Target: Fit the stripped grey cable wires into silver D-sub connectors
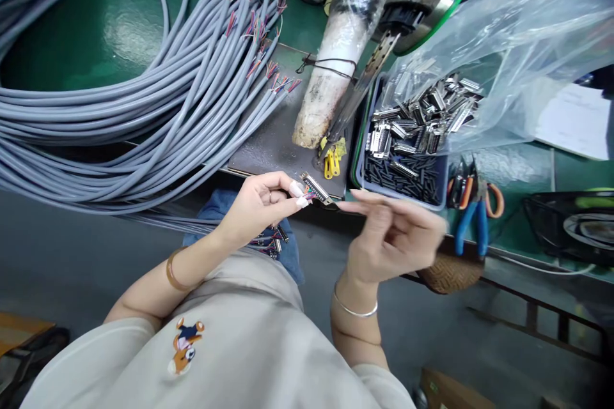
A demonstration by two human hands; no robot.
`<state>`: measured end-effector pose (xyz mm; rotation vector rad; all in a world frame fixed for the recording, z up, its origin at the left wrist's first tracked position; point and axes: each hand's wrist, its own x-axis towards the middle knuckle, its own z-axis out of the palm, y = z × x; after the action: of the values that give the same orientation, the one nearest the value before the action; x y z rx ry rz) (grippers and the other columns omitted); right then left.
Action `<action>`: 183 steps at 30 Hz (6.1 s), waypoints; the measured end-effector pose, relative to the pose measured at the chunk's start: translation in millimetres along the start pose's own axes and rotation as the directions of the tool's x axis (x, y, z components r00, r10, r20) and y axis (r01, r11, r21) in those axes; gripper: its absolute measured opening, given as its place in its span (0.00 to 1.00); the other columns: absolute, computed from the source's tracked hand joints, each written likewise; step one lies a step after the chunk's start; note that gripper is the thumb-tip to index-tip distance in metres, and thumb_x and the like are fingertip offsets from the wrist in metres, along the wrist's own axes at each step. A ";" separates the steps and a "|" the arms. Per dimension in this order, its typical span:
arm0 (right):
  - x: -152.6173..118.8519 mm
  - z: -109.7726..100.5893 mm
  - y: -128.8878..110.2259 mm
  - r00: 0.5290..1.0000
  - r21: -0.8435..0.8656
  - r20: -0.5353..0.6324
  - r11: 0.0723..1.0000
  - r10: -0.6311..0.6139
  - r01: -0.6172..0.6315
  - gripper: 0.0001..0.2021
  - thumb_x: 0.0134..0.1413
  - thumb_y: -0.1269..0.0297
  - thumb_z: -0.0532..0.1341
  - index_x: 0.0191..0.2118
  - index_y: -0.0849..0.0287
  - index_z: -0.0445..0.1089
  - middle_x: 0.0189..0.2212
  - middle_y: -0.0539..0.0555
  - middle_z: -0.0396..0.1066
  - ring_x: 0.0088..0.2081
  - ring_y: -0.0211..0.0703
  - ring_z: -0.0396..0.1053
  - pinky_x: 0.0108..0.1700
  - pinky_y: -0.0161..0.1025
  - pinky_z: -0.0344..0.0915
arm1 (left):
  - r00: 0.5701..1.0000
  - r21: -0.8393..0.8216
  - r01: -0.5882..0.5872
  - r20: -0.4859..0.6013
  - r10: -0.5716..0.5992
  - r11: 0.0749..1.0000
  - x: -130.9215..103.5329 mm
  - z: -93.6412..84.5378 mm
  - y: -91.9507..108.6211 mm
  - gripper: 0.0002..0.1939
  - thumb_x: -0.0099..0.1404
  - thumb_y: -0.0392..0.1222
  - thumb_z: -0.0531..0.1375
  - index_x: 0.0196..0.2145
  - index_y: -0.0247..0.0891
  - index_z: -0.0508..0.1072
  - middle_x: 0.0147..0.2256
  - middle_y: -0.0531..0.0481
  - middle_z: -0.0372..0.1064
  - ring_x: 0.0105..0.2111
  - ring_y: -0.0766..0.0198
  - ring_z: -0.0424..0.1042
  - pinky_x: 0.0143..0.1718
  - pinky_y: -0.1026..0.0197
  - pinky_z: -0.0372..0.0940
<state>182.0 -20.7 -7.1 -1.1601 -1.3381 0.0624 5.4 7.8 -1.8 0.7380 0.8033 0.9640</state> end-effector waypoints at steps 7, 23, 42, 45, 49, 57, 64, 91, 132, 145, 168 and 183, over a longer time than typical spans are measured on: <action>-7.4 3.7 3.1 0.932 0.021 0.361 0.999 0.039 -0.050 0.07 0.59 0.75 0.67 0.38 0.55 0.73 0.43 0.53 0.82 0.43 0.43 0.81 0.45 0.42 0.80 | 0.994 0.092 -0.067 -0.080 0.074 0.993 6.7 3.2 1.4 0.15 0.52 0.42 0.75 0.26 0.35 0.73 0.26 0.54 0.72 0.16 0.79 0.56 0.15 0.70 0.50; 9.2 15.8 13.2 0.925 -0.053 0.338 0.977 -0.175 0.205 0.11 0.57 0.77 0.67 0.38 0.53 0.70 0.46 0.54 0.83 0.43 0.43 0.82 0.43 0.40 0.80 | 0.938 0.336 -0.227 -0.175 0.298 0.914 21.6 15.7 8.7 0.07 0.55 0.36 0.68 0.26 0.36 0.72 0.30 0.52 0.74 0.28 0.71 0.70 0.30 0.69 0.65; 12.5 16.7 12.6 0.923 -0.096 0.345 0.972 -0.170 0.215 0.10 0.57 0.75 0.69 0.37 0.53 0.70 0.44 0.53 0.83 0.40 0.42 0.82 0.39 0.39 0.80 | 0.924 0.524 -0.297 -0.054 0.379 0.798 18.7 6.1 12.0 0.05 0.63 0.37 0.66 0.29 0.36 0.76 0.34 0.47 0.78 0.31 0.67 0.74 0.32 0.67 0.67; 13.7 16.8 11.7 0.929 -0.094 0.341 0.978 -0.146 0.188 0.09 0.57 0.75 0.69 0.38 0.54 0.71 0.43 0.52 0.83 0.40 0.41 0.81 0.40 0.39 0.79 | 0.849 0.656 -0.452 0.107 0.518 0.604 16.3 5.2 14.1 0.05 0.64 0.32 0.64 0.30 0.37 0.76 0.35 0.47 0.79 0.34 0.65 0.76 0.37 0.64 0.69; 15.9 18.6 10.8 0.924 -0.094 0.352 0.977 -0.146 0.190 0.10 0.57 0.76 0.69 0.38 0.53 0.72 0.43 0.51 0.82 0.41 0.42 0.81 0.41 0.39 0.79 | 0.768 0.734 -0.536 0.220 0.601 0.416 17.3 3.2 15.2 0.07 0.65 0.29 0.61 0.32 0.37 0.75 0.35 0.48 0.79 0.35 0.66 0.76 0.38 0.65 0.68; 21.3 22.1 5.9 0.934 -0.103 0.334 0.980 -0.128 0.171 0.10 0.56 0.77 0.70 0.39 0.54 0.74 0.42 0.52 0.82 0.42 0.42 0.81 0.45 0.40 0.79 | 0.703 0.734 -0.593 0.270 0.658 0.331 22.2 2.9 19.1 0.08 0.66 0.27 0.61 0.31 0.36 0.73 0.30 0.52 0.75 0.28 0.71 0.69 0.28 0.69 0.62; 16.1 19.8 9.2 0.927 -0.097 0.352 0.980 -0.130 0.175 0.10 0.56 0.77 0.69 0.37 0.55 0.72 0.43 0.53 0.83 0.41 0.40 0.81 0.42 0.37 0.79 | 0.769 0.735 -0.548 0.256 0.585 0.399 21.2 -0.2 16.6 0.07 0.66 0.27 0.61 0.32 0.36 0.74 0.32 0.50 0.76 0.30 0.69 0.72 0.32 0.67 0.66; -0.5 -18.6 -19.1 0.978 -0.205 0.206 0.978 0.024 0.020 0.10 0.69 0.58 0.59 0.38 0.53 0.75 0.17 0.43 0.62 0.16 0.33 0.60 0.21 0.35 0.56 | 0.983 0.088 0.169 0.056 -0.174 0.982 -15.3 -12.2 6.8 0.19 0.61 0.52 0.71 0.37 0.32 0.76 0.24 0.53 0.75 0.13 0.77 0.61 0.14 0.71 0.53; 10.0 -21.8 -17.6 0.847 -0.109 0.449 0.958 0.285 -0.265 0.06 0.64 0.65 0.65 0.36 0.56 0.78 0.30 0.49 0.75 0.23 0.33 0.63 0.24 0.35 0.57 | 0.945 0.679 -0.292 0.095 0.314 0.673 -10.9 2.1 0.9 0.13 0.68 0.44 0.63 0.28 0.33 0.76 0.19 0.57 0.60 0.20 0.73 0.52 0.21 0.68 0.49; 6.3 -13.6 -12.0 0.801 -0.189 0.579 0.981 0.152 -0.050 0.14 0.64 0.63 0.66 0.26 0.57 0.72 0.21 0.45 0.68 0.21 0.31 0.58 0.26 0.34 0.56 | 0.932 0.712 -0.357 0.235 0.274 0.604 -14.6 -1.4 -1.7 0.05 0.69 0.39 0.62 0.36 0.35 0.76 0.25 0.55 0.74 0.23 0.72 0.64 0.28 0.69 0.61; 24.8 -12.2 -11.8 0.760 -0.087 0.578 0.949 0.295 -0.302 0.09 0.65 0.61 0.65 0.46 0.55 0.80 0.28 0.48 0.74 0.20 0.30 0.53 0.22 0.33 0.51 | 0.757 0.599 -0.651 0.468 0.456 0.465 -16.2 -0.5 -2.9 0.04 0.70 0.32 0.60 0.36 0.36 0.74 0.35 0.47 0.74 0.33 0.67 0.70 0.34 0.66 0.65; 9.0 -5.0 -5.2 0.993 0.075 0.093 0.994 0.070 -0.077 0.13 0.68 0.66 0.60 0.55 0.49 0.71 0.27 0.44 0.75 0.18 0.33 0.67 0.19 0.32 0.60 | 0.948 0.462 -0.270 -0.027 0.318 0.845 -0.3 4.8 -4.1 0.07 0.60 0.36 0.64 0.26 0.36 0.69 0.29 0.50 0.71 0.24 0.72 0.65 0.23 0.69 0.56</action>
<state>185.8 -20.6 3.8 -1.1509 -1.3600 0.2217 11.0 5.1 -2.8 1.2555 1.0440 1.1090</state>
